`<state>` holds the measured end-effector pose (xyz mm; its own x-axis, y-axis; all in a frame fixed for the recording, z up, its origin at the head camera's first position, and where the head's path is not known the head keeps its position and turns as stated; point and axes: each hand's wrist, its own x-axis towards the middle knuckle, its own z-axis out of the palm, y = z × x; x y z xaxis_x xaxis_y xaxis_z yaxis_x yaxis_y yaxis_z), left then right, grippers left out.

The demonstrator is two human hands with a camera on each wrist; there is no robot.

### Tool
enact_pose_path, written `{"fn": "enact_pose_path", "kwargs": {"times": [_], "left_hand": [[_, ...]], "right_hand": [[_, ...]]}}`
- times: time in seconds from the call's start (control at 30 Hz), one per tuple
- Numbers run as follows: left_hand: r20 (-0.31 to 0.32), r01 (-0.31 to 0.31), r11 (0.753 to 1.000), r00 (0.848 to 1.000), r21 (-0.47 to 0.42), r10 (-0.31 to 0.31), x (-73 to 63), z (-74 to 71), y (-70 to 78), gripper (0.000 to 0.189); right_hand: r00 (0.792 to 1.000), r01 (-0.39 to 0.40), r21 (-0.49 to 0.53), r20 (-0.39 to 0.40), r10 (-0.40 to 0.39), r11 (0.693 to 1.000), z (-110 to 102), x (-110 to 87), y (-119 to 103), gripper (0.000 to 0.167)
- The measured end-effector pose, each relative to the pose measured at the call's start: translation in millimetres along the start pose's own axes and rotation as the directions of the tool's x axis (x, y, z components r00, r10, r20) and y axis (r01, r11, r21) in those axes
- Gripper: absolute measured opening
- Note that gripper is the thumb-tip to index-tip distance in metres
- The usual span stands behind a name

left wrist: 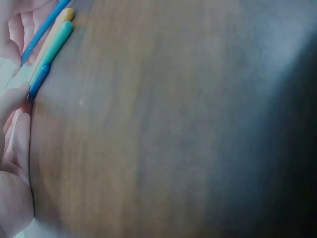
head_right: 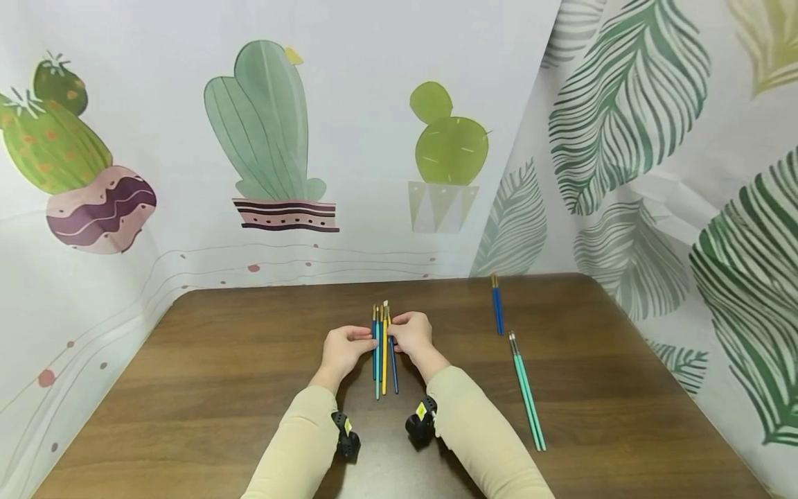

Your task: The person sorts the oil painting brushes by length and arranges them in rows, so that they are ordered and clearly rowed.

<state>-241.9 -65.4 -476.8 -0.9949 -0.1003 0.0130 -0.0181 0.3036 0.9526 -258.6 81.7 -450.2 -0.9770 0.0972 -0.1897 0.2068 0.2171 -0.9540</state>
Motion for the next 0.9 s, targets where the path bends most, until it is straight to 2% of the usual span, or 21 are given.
{"fn": "enact_pose_path", "kwargs": {"times": [0.27,0.9], "left_hand": [[-0.012,0.003,1.0,1.0,0.016,-0.003,0.1,-0.4,-1.0,0.025],[-0.015,-0.008,1.0,1.0,0.012,0.008,0.4,1.2,-2.3,0.025]], "right_hand": [[1.0,-0.002,0.057,0.012,0.002,0.998,-9,-2.7,-2,0.026],[0.997,0.045,0.057,0.058,-0.048,0.997,-45,-0.6,2,0.037]]}}
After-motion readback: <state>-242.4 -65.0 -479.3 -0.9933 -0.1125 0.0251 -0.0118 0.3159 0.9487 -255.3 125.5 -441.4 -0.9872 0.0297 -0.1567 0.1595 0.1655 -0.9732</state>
